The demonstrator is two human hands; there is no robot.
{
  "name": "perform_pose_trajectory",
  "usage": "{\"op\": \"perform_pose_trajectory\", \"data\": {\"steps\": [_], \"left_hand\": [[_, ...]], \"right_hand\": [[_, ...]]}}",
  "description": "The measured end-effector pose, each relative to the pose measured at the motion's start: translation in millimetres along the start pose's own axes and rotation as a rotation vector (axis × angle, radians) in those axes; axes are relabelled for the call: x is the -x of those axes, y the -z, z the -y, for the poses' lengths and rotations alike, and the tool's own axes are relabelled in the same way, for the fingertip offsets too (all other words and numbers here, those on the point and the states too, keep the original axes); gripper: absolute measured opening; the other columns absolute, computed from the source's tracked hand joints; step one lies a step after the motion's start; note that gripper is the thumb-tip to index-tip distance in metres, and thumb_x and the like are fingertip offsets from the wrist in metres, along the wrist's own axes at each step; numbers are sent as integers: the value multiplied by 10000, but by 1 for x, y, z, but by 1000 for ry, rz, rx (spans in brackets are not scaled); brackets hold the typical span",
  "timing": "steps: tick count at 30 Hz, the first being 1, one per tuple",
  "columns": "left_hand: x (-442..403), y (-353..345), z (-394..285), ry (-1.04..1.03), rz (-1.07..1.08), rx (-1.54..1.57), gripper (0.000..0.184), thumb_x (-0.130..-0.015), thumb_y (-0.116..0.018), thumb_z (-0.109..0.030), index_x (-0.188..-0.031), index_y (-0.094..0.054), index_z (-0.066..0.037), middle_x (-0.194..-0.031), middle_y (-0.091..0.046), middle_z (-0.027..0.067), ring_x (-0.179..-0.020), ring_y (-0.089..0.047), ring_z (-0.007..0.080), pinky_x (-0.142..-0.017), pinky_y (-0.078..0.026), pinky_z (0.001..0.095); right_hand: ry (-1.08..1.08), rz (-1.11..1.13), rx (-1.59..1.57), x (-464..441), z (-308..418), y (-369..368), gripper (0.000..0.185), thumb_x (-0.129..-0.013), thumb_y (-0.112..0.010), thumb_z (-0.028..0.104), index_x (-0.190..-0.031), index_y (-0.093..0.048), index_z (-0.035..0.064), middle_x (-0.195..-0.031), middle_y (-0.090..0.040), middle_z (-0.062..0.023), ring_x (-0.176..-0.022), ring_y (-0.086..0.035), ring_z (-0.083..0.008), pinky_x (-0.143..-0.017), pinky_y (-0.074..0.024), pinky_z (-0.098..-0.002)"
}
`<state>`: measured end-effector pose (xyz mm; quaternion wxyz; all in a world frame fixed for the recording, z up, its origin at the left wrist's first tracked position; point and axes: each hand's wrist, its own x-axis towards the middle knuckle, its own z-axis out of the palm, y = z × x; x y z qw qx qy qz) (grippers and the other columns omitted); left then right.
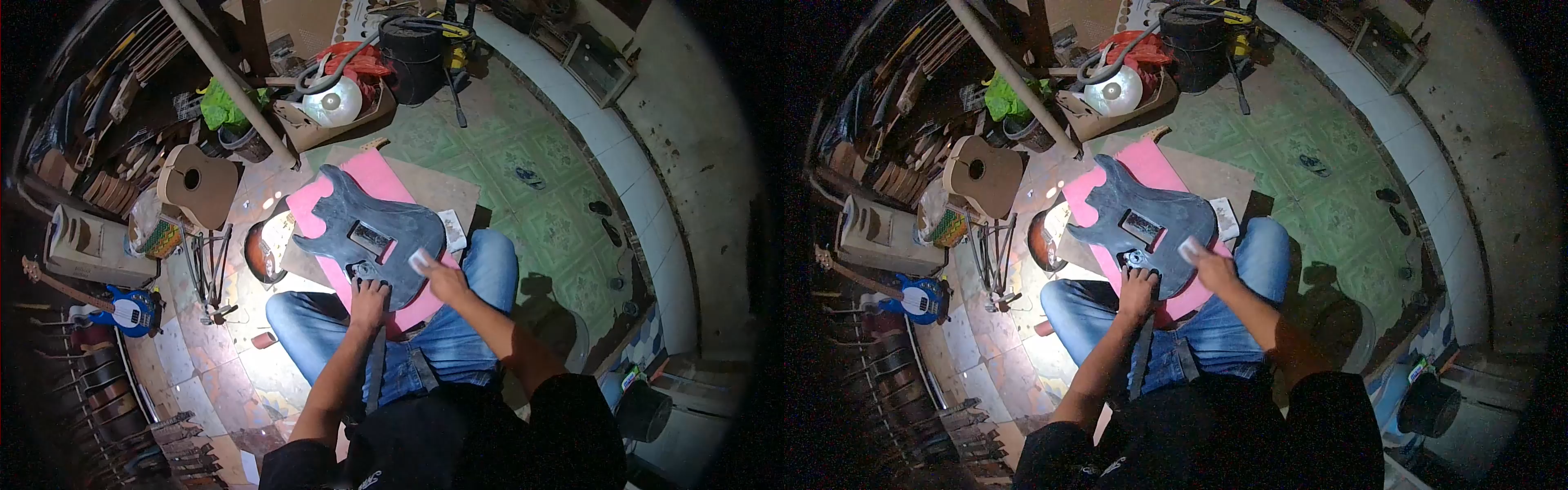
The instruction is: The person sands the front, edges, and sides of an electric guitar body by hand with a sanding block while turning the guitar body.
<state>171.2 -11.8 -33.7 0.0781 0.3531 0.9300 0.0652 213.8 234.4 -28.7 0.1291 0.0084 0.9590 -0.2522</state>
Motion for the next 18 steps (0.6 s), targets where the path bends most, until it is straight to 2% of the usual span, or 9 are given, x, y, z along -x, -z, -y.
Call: {"op": "perform_pose_trajectory", "data": {"steps": [3,4,8,10,13,14,15,17,18], "left_hand": [[-2,9,12,-66,39,34,488,-685,-836,-300,-1106,-659,-126,-1118,-608,87,-1163,-558,307,-1180,-291,566],[0,11,18,-123,11,53,518,-673,-846,-336,-1106,-660,-123,-1122,-608,85,-1165,-555,308,-1189,-280,558],[9,23,41,-233,-59,47,538,-619,-846,-358,-1076,-674,-133,-1066,-624,62,-1118,-574,273,-1146,-321,508],[11,39,46,-279,-75,52,508,-580,-832,-337,-1024,-692,-134,-982,-630,50,-1056,-590,252,-1056,-381,464],[16,73,47,-309,-32,96,501,-573,-834,-336,-1008,-695,-129,-980,-623,46,-1036,-588,250,-1012,-391,445],[14,80,50,-369,-125,88,459,-572,-847,-398,-910,-717,-115,-919,-633,49,-970,-599,252,-946,-405,431],[12,90,47,-373,-114,90,459,-572,-847,-398,-910,-717,-115,-919,-633,49,-970,-599,252,-946,-405,431],[4,122,41,-378,-195,188,583,-501,-864,-581,-802,-738,-99,-804,-612,62,-871,-598,279,-886,-417,435],[-1,136,38,-364,-223,174,561,-559,-843,-615,-715,-752,-83,-738,-647,66,-809,-617,290,-841,-430,430]], "right_hand": [[-25,-222,-51,-20,-19,4,672,-844,-524,5,-1488,-521,199,-1603,-405,-116,-1118,-673,-374,-946,-554,-470],[-49,-218,-133,-21,-18,6,629,-842,-521,-12,-1447,-567,153,-1558,-462,-143,-1216,-622,-376,-1032,-507,-457],[21,-232,-266,-7,-20,14,584,-865,-504,-32,-1416,-601,134,-1469,-554,-182,-1299,-574,-364,-1109,-451,-397],[70,-252,-304,4,-26,12,572,-873,-503,-29,-1416,-600,124,-1471,-553,-183,-1308,-572,-354,-1112,-449,-393],[119,-328,-382,12,-29,6,544,-874,-507,13,-1401,-607,103,-1409,-596,-208,-1274,-597,-362,-1094,-459,-403],[41,-342,-477,15,-26,11,543,-881,-512,18,-1410,-598,103,-1391,-607,-214,-1270,-601,-360,-1082,-463,-394],[-38,-356,-572,20,-20,22,542,-887,-517,22,-1419,-589,102,-1373,-617,-220,-1266,-605,-358,-1070,-468,-385],[-151,-338,-599,26,-12,36,548,-895,-530,33,-1436,-572,106,-1359,-623,-229,-1259,-616,-346,-1046,-475,-365],[-166,-449,-640,28,-13,36,550,-901,-523,2,-1436,-581,118,-1317,-662,-194,-1119,-663,-263,-948,-516,-336]]}}
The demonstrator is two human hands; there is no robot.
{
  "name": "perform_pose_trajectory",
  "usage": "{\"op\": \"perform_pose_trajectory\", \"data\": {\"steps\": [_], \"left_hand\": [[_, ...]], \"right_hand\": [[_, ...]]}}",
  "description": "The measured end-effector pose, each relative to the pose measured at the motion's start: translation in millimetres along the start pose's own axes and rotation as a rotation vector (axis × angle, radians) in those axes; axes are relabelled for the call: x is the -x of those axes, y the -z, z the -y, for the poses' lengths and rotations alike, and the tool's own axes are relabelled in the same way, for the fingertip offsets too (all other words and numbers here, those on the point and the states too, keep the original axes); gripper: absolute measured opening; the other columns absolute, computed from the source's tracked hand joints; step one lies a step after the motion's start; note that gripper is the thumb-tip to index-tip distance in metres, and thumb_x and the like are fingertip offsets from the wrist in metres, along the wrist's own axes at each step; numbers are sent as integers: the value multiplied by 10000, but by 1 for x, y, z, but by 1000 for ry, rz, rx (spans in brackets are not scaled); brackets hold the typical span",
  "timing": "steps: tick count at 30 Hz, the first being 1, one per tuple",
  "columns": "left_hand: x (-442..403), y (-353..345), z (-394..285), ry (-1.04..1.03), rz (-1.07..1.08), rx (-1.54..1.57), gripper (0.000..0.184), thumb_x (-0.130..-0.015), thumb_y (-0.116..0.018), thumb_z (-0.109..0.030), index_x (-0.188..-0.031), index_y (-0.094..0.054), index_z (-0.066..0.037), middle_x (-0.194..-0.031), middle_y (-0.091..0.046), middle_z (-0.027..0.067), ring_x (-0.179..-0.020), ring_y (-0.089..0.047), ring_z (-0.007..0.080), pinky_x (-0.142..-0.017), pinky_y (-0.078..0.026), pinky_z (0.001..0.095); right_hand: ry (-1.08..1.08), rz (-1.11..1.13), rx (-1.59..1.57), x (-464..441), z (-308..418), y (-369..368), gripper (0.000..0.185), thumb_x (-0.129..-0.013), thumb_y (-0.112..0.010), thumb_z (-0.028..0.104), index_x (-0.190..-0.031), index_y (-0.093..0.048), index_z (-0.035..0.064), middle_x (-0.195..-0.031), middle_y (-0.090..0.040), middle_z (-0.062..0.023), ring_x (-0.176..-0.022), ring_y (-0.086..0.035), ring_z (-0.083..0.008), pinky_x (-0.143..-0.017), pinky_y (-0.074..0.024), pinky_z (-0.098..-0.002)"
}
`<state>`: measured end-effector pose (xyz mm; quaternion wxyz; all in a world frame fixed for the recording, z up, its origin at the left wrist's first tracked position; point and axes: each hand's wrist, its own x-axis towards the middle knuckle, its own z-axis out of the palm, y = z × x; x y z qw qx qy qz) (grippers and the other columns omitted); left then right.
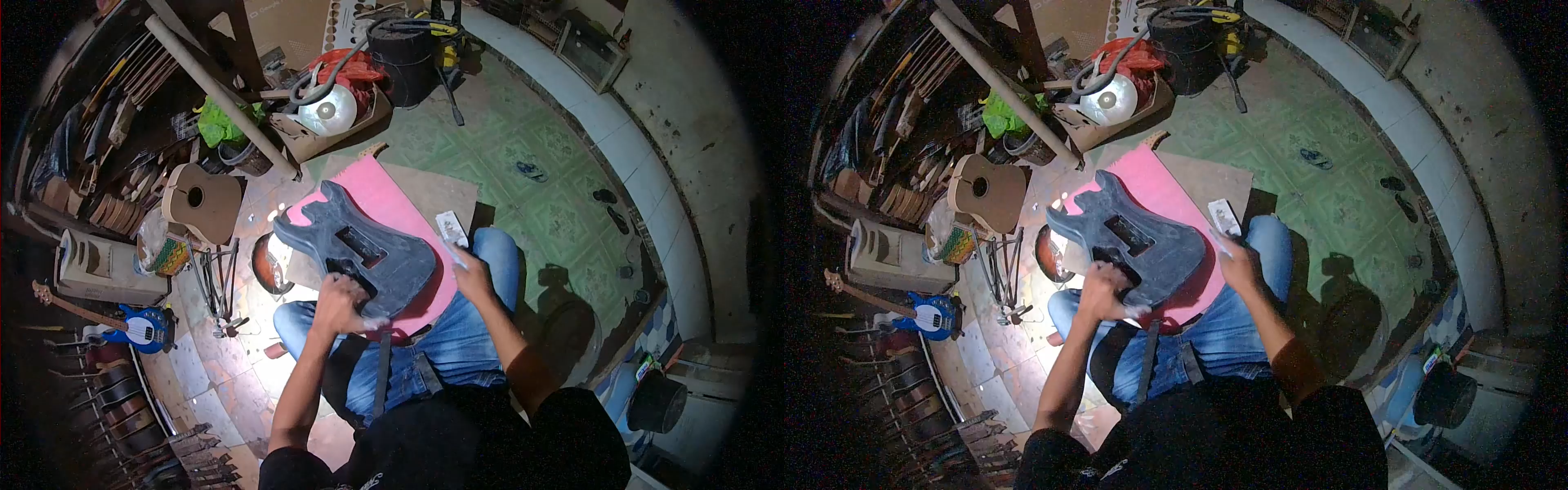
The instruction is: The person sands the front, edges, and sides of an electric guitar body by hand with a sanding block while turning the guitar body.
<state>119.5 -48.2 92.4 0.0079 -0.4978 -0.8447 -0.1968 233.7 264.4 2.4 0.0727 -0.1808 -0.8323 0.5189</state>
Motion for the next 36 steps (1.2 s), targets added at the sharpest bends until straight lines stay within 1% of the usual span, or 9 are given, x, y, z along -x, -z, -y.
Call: {"op": "perform_pose_trajectory", "data": {"steps": [4,6,11,14,17,23,28,33,36], "left_hand": [[-33,27,5,9,-24,44,414,-752,-738,-457,-655,-754,-55,-741,-729,113,-725,-647,320,-769,-453,425],[-53,39,-3,43,61,30,438,-792,-693,-467,-678,-765,-51,-766,-734,133,-748,-653,336,-781,-457,421],[-99,46,-16,74,183,-27,501,-898,-595,-469,-744,-778,-28,-803,-737,171,-767,-657,387,-821,-475,447],[-116,39,-14,63,158,-52,525,-928,-566,-483,-789,-779,-24,-800,-724,199,-788,-657,412,-804,-479,467],[-130,43,-19,126,198,-33,526,-956,-539,-476,-800,-772,-29,-786,-707,217,-811,-657,426,-796,-482,488],[-133,32,-10,71,-167,411,575,-1010,-381,-445,-869,-710,4,-784,-691,198,-770,-639,442,-820,-490,484],[-131,0,4,202,-482,687,833,-1030,-274,-634,-952,-717,67,-835,-698,129,-842,-672,234,-775,-510,347],[-140,-7,-1,242,-510,911,823,-1046,-271,-627,-1028,-704,72,-952,-703,129,-883,-667,229,-813,-509,339],[-151,-7,-5,325,-685,717,621,-1080,-269,-380,-975,-739,11,-925,-727,183,-909,-644,378,-956,-435,444]], "right_hand": [[40,-144,-94,21,23,1,608,-891,-505,-48,-1453,-585,170,-1255,-710,-120,-785,-646,-136,-725,-553,-299],[-104,-30,-290,34,30,-12,635,-858,-523,-40,-1476,-546,105,-1367,-646,-210,-1179,-659,-223,-983,-490,-307],[-290,10,-327,39,5,-53,597,-894,-543,12,-1483,-533,109,-1261,-693,-219,-1020,-710,-260,-897,-531,-356],[-83,-45,103,41,-21,-72,659,-888,-510,-37,-1526,-476,127,-1479,-556,-208,-1191,-659,-317,-992,-512,-371],[22,-96,-173,58,62,-58,595,-921,-489,-39,-1513,-441,3,-1514,-492,-255,-1416,-486,-329,-1150,-386,-375],[110,-75,-224,59,75,-49,688,-888,-441,-105,-1562,-334,-18,-1595,-386,-246,-1499,-367,-307,-1192,-320,-341],[182,-159,-194,51,107,-41,666,-905,-456,-113,-1553,-361,4,-1522,-459,-276,-1425,-451,-382,-1163,-390,-396],[344,-147,-68,42,123,-31,647,-899,-459,-111,-1534,-382,-15,-1517,-479,-257,-1427,-461,-366,-1159,-387,-394],[175,-94,-130,41,104,-19,645,-894,-461,-110,-1527,-415,9,-1523,-488,-224,-1421,-477,-338,-1160,-393,-377]]}}
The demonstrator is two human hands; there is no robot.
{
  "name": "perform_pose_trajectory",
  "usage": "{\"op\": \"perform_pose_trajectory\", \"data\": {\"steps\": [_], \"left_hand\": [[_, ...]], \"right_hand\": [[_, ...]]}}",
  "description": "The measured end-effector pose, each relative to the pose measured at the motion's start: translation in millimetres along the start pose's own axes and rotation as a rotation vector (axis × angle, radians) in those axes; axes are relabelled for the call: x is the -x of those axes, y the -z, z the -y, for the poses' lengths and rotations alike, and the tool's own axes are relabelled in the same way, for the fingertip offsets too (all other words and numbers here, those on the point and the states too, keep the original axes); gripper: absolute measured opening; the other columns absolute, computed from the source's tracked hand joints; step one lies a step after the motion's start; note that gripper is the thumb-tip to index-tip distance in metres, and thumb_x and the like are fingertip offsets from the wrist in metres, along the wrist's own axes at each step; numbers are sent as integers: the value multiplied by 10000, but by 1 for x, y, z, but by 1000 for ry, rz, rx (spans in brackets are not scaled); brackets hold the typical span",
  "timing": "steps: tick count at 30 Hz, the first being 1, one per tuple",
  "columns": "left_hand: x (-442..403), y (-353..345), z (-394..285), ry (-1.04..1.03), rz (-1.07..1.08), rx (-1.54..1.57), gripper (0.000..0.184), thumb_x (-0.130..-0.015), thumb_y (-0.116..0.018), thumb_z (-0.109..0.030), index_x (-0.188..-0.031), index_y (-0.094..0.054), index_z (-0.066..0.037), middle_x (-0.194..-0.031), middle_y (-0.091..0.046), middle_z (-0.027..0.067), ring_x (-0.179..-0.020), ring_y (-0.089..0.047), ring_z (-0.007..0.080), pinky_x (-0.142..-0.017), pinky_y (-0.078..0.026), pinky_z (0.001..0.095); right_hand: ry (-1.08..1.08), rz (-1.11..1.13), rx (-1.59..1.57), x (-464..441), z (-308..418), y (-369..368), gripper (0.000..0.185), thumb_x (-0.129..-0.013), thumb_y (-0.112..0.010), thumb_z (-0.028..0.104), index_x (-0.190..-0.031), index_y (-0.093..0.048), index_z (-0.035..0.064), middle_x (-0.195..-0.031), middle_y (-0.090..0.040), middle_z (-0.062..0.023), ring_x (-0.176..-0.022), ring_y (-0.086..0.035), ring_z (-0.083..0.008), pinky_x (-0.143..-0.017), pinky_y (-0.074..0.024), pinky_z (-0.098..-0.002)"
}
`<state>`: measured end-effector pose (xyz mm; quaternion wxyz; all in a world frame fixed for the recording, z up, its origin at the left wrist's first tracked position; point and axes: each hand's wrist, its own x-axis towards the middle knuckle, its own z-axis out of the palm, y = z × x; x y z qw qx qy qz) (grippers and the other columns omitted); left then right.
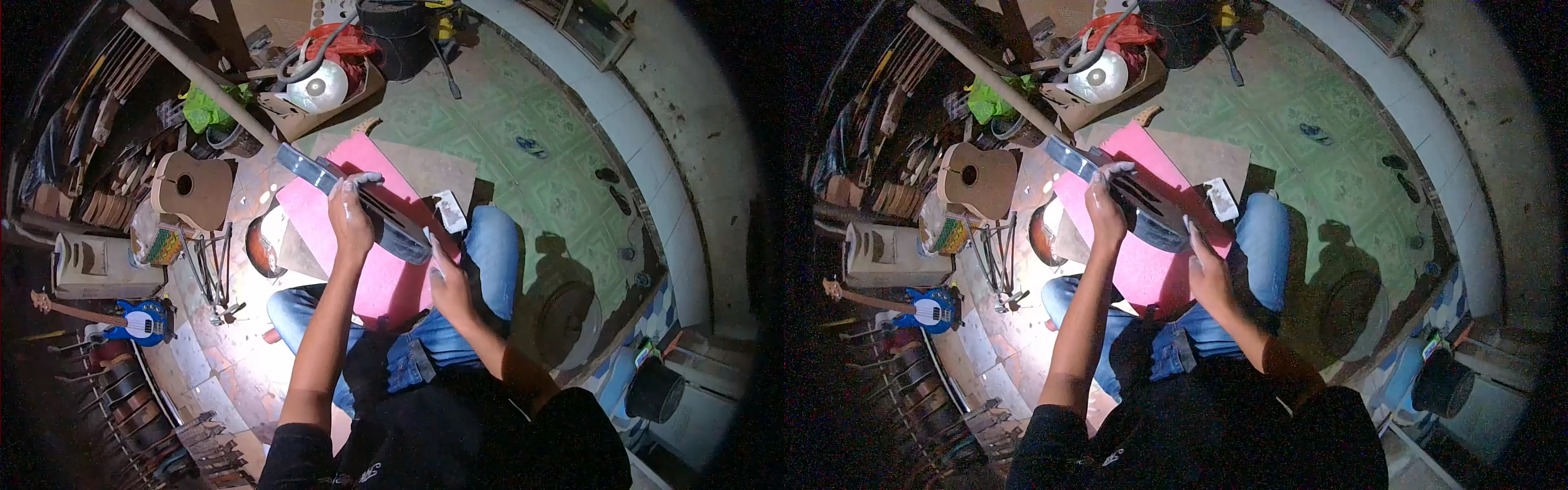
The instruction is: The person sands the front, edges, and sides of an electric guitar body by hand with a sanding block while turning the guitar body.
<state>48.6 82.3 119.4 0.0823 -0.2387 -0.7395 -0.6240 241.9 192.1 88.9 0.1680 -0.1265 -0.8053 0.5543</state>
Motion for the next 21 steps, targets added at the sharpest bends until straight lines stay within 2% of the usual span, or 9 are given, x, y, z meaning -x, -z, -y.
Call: {"op": "perform_pose_trajectory", "data": {"steps": [1,3,7,8,13,16,18,20,21], "left_hand": [[-1,0,1,2,-8,3,621,-1080,-269,-380,-975,-739,11,-925,-727,183,-909,-644,378,-956,-435,444],[-3,-2,5,0,-16,-177,641,-1102,-261,-421,-1063,-719,26,-941,-703,125,-876,-634,211,-865,-479,337],[-12,-15,-8,41,-16,-77,557,-1096,-308,-355,-1076,-734,3,-787,-685,120,-758,-618,248,-771,-477,384],[-14,-13,-14,104,27,-124,517,-1090,-293,-304,-1017,-732,-40,-862,-747,129,-892,-682,339,-1097,-356,513],[-18,-11,-17,186,77,-169,487,-1087,-337,-306,-939,-717,-39,-742,-708,123,-785,-682,299,-1074,-380,506],[-20,-12,-13,158,76,-205,476,-1082,-355,-308,-939,-724,-44,-682,-660,128,-791,-674,331,-1058,-398,502],[-19,-12,-14,98,60,-260,467,-1080,-372,-312,-934,-732,-51,-667,-633,135,-803,-661,362,-1033,-414,500],[-20,-13,-18,93,58,-261,461,-1078,-380,-311,-938,-734,-51,-670,-635,137,-799,-656,372,-1026,-415,505],[-21,-14,-19,88,60,-263,455,-1077,-388,-311,-941,-736,-51,-673,-638,138,-795,-650,381,-1020,-417,509]], "right_hand": [[-40,23,11,0,-3,4,644,-893,-460,-108,-1525,-418,9,-1526,-486,-221,-1423,-475,-331,-1162,-390,-374],[25,14,40,-8,4,5,633,-900,-464,-103,-1522,-420,7,-1524,-487,-223,-1421,-475,-338,-1161,-392,-379],[160,-6,81,-21,41,7,614,-885,-471,-104,-1494,-455,-23,-1508,-503,-243,-1433,-463,-352,-1150,-394,-396],[146,15,95,-20,39,10,591,-890,-469,-109,-1476,-471,-35,-1500,-506,-253,-1431,-461,-370,-1153,-393,-407],[194,34,154,-15,30,24,485,-922,-545,-50,-1406,-555,-27,-1531,-439,-296,-1412,-467,-411,-1146,-402,-426],[44,-49,-85,-31,25,31,266,-958,-635,82,-1190,-697,-32,-1570,-408,-286,-1336,-558,-323,-1067,-447,-373],[-204,-9,-145,-45,16,35,160,-958,-662,111,-1044,-720,-11,-1374,-599,-245,-1211,-628,-264,-997,-478,-360],[-321,50,-216,-50,16,32,124,-945,-682,101,-1002,-713,-4,-1265,-676,-217,-1154,-652,-242,-969,-491,-352],[-244,21,-179,-49,15,28,95,-947,-682,68,-1027,-674,17,-1121,-662,-133,-1004,-642,-178,-873,-505,-321]]}}
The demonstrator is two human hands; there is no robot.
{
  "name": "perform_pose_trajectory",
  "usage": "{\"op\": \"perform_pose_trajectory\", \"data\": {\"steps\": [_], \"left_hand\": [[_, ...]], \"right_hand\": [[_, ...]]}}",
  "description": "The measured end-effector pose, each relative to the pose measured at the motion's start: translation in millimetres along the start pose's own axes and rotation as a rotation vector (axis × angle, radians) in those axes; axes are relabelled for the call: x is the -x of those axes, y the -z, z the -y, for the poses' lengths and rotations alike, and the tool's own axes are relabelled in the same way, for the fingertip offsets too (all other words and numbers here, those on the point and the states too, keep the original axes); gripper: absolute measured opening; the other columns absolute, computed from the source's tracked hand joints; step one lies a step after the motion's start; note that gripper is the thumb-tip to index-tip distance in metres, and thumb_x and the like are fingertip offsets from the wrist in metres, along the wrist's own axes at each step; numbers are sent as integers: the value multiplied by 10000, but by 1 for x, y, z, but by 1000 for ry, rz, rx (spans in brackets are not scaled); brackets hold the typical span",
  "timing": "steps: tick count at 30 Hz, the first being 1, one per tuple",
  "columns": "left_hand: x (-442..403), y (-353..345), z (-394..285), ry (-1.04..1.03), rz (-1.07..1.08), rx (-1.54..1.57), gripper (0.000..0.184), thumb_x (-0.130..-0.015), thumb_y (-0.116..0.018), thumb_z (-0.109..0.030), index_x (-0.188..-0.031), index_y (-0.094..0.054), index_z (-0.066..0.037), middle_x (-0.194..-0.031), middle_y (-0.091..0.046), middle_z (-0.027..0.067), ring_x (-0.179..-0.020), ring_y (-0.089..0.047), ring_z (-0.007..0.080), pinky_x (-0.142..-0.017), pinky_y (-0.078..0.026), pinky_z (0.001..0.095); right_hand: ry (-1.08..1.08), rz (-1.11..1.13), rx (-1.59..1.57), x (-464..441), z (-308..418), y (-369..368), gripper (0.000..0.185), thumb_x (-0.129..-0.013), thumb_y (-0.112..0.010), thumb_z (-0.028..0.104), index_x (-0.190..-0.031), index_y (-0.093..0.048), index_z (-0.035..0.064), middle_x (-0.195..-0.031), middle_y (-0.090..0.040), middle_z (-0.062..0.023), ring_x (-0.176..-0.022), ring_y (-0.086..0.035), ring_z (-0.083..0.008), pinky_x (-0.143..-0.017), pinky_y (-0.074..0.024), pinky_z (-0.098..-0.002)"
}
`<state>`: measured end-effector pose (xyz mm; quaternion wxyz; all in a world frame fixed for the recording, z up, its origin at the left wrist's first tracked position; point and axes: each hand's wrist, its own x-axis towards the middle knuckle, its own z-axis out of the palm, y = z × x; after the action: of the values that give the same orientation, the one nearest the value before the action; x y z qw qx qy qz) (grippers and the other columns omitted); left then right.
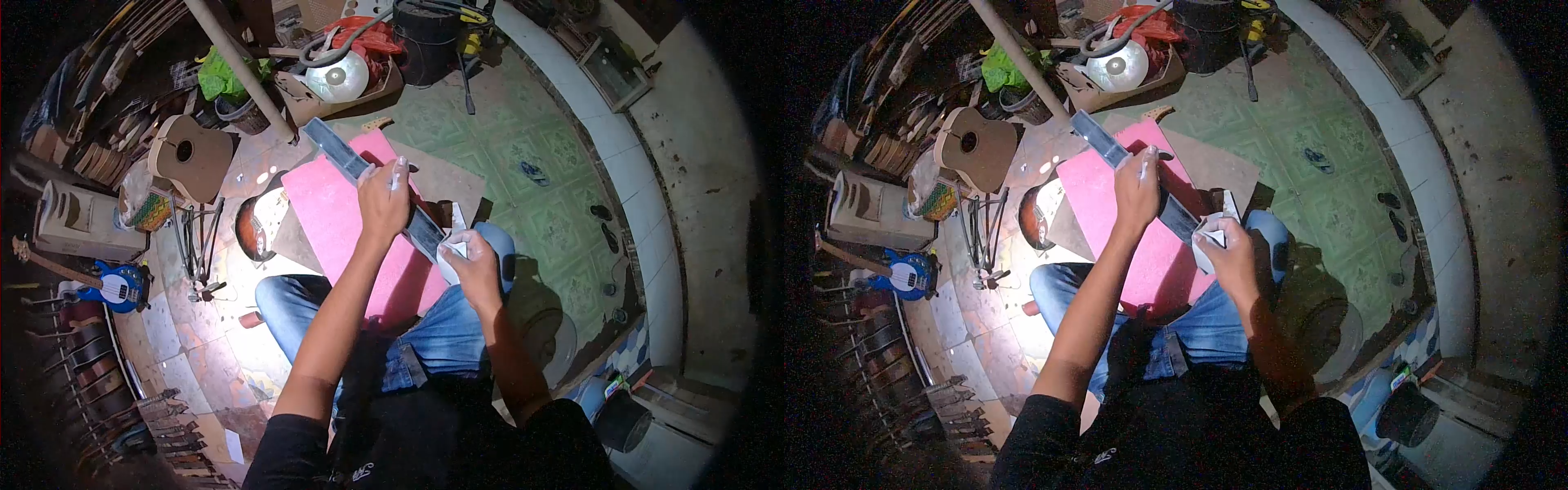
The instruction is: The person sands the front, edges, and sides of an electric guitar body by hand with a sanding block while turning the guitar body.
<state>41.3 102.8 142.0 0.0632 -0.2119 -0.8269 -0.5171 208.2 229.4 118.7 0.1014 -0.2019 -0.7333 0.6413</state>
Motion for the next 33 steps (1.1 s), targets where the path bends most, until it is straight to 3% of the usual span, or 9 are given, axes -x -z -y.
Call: {"op": "perform_pose_trajectory", "data": {"steps": [1,8,10,12,14,17,20,30,33], "left_hand": [[-1,-2,2,-58,-45,3,430,-1069,-414,-301,-944,-741,-52,-670,-639,142,-772,-646,385,-1022,-414,517],[-2,-2,-5,4,-26,31,385,-1048,-472,-288,-885,-731,-55,-621,-635,113,-748,-650,358,-1031,-404,499],[-3,-2,-5,19,-13,42,376,-1042,-488,-288,-864,-723,-54,-599,-627,100,-736,-647,348,-1016,-407,490],[-3,-4,-5,10,-25,35,375,-1041,-489,-288,-866,-724,-54,-604,-628,105,-734,-644,352,-1007,-410,489],[-4,-5,-3,1,-40,26,374,-1041,-490,-287,-867,-726,-53,-608,-629,110,-732,-641,355,-999,-413,488],[-3,-6,2,-40,-64,21,379,-1041,-488,-288,-863,-723,-51,-621,-629,124,-740,-637,368,-994,-417,490],[0,-7,5,-24,-65,0,381,-1040,-488,-287,-858,-717,-42,-641,-628,144,-755,-636,382,-1004,-419,498],[0,-1,4,-18,-9,3,393,-1040,-494,-308,-868,-727,-44,-720,-664,178,-791,-636,399,-999,-422,502],[1,-1,3,-17,-9,-13,388,-1037,-499,-306,-865,-727,-43,-732,-669,184,-784,-630,402,-990,-423,499]], "right_hand": [[76,-24,35,1,-4,-3,113,-948,-683,34,-1051,-635,39,-978,-649,-48,-854,-631,-115,-776,-520,-290],[98,-153,-143,1,-8,17,484,-950,-604,-24,-1397,-434,51,-1118,-622,-111,-962,-633,-205,-847,-531,-304],[124,-176,-210,-1,-13,18,442,-968,-592,3,-1391,-476,56,-1077,-634,-89,-921,-627,-179,-822,-526,-294],[13,-3,282,-3,-9,24,361,-977,-621,42,-1329,-543,41,-1045,-654,-68,-865,-613,-146,-790,-520,-289],[25,-36,253,-7,-8,11,271,-979,-655,77,-1243,-615,30,-1009,-666,-42,-832,-604,-120,-772,-515,-280],[187,-138,66,-15,-1,-9,199,-938,-707,92,-1115,-672,7,-1043,-712,-171,-941,-703,-244,-842,-539,-339],[419,-109,255,-26,31,-20,213,-931,-718,86,-1113,-664,-8,-1042,-705,-159,-945,-696,-258,-852,-538,-348],[345,-183,305,-20,30,-31,192,-913,-733,85,-1068,-655,4,-1023,-703,-167,-909,-701,-279,-809,-550,-376],[540,-207,394,-27,38,-34,163,-909,-729,83,-1040,-655,19,-951,-709,-160,-867,-702,-331,-776,-541,-409]]}}
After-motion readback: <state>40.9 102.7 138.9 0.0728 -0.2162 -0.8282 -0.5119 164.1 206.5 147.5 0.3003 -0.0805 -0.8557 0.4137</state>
